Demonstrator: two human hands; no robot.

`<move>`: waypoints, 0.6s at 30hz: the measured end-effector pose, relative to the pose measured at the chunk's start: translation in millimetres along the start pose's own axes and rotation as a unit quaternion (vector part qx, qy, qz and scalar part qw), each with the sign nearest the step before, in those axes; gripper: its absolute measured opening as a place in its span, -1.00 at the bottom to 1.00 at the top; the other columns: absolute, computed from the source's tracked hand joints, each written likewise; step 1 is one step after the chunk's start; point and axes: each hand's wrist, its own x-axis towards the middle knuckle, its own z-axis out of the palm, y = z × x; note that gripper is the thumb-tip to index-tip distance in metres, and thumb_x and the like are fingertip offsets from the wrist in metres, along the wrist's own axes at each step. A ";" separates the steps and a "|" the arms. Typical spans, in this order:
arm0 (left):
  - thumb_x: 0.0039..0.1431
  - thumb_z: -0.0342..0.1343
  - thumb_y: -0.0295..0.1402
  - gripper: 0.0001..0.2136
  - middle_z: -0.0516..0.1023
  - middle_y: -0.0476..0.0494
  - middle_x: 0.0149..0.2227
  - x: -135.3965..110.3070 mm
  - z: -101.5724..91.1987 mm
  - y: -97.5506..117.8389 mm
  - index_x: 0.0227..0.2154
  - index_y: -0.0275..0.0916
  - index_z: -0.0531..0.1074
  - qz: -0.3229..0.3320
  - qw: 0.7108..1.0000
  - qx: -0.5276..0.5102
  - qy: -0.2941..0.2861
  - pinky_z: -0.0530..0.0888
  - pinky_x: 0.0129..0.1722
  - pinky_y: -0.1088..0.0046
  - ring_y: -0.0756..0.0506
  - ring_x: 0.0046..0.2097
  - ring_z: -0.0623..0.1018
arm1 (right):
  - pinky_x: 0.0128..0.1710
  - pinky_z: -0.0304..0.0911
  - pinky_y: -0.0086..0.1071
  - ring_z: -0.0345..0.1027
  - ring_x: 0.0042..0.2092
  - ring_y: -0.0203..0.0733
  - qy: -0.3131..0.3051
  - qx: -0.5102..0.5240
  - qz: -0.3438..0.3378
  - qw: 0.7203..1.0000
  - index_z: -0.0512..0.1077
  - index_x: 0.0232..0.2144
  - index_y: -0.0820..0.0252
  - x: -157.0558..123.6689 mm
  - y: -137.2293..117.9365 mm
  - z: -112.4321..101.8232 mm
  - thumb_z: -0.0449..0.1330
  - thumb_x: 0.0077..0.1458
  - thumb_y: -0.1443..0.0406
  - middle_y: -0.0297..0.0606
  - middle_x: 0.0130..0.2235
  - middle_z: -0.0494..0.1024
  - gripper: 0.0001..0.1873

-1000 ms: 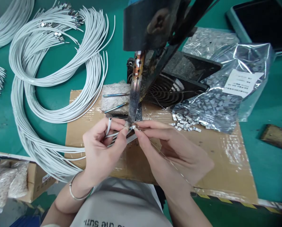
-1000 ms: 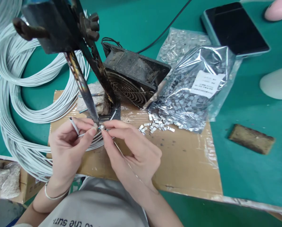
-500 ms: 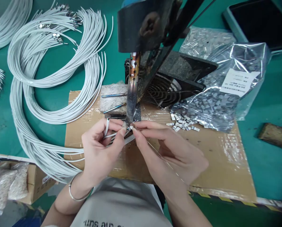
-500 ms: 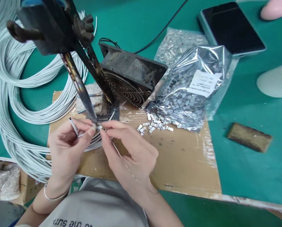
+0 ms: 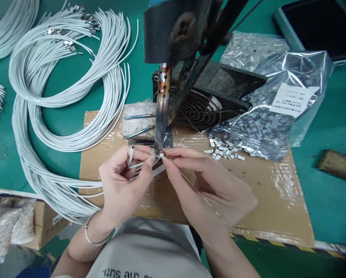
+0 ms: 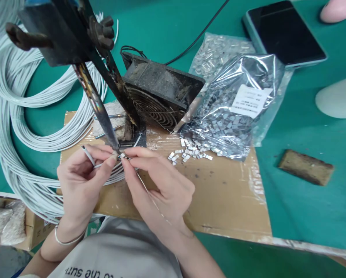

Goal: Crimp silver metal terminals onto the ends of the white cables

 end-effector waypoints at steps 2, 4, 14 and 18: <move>0.08 0.38 -0.54 -0.87 0.71 -0.09 -0.36 -0.3 -0.2 0.7 -0.48 -0.20 0.62 -0.004 1.000 0.006 0.002 0.41 -0.55 0.56 -0.01 -0.42 0.58 | -0.11 0.64 -0.25 0.70 -0.18 -0.15 0.001 -0.001 0.000 1.000 0.64 -0.24 0.02 -0.5 0.8 0.2 0.38 0.19 0.51 -0.33 -0.15 0.78 -0.75; 0.07 0.39 -0.54 -0.86 0.71 -0.08 -0.36 -0.3 -0.2 1.2 -0.49 -0.18 0.61 -0.008 1.000 0.006 0.001 0.41 -0.56 0.55 -0.02 -0.42 0.58 | -0.10 0.64 -0.26 0.70 -0.18 -0.15 0.001 -0.005 0.003 1.000 0.63 -0.26 0.02 -1.2 2.0 0.4 0.39 0.18 0.51 -0.34 -0.16 0.78 -0.75; 0.23 0.31 -0.49 -0.81 0.73 -0.06 -0.30 -1.2 -3.3 1.9 -0.47 -0.08 0.61 -0.045 0.998 0.009 -0.037 0.33 -0.63 0.48 -0.07 -0.37 0.60 | -0.08 0.59 -0.33 0.70 -0.17 -0.12 -0.004 0.010 0.030 0.999 0.63 -0.29 -0.03 -2.3 0.8 0.1 0.35 0.14 0.57 -0.36 -0.16 0.77 -0.67; 0.23 0.33 -0.45 -0.83 0.72 -0.08 -0.29 -3.5 -5.7 1.3 -0.46 -0.07 0.61 -0.046 0.998 0.014 -0.043 0.31 -0.64 0.47 -0.11 -0.30 0.63 | -0.09 0.57 -0.36 0.69 -0.17 -0.16 0.006 0.019 0.027 0.999 0.63 -0.30 0.00 -2.0 3.3 2.0 0.38 0.11 0.56 -0.37 -0.17 0.77 -0.69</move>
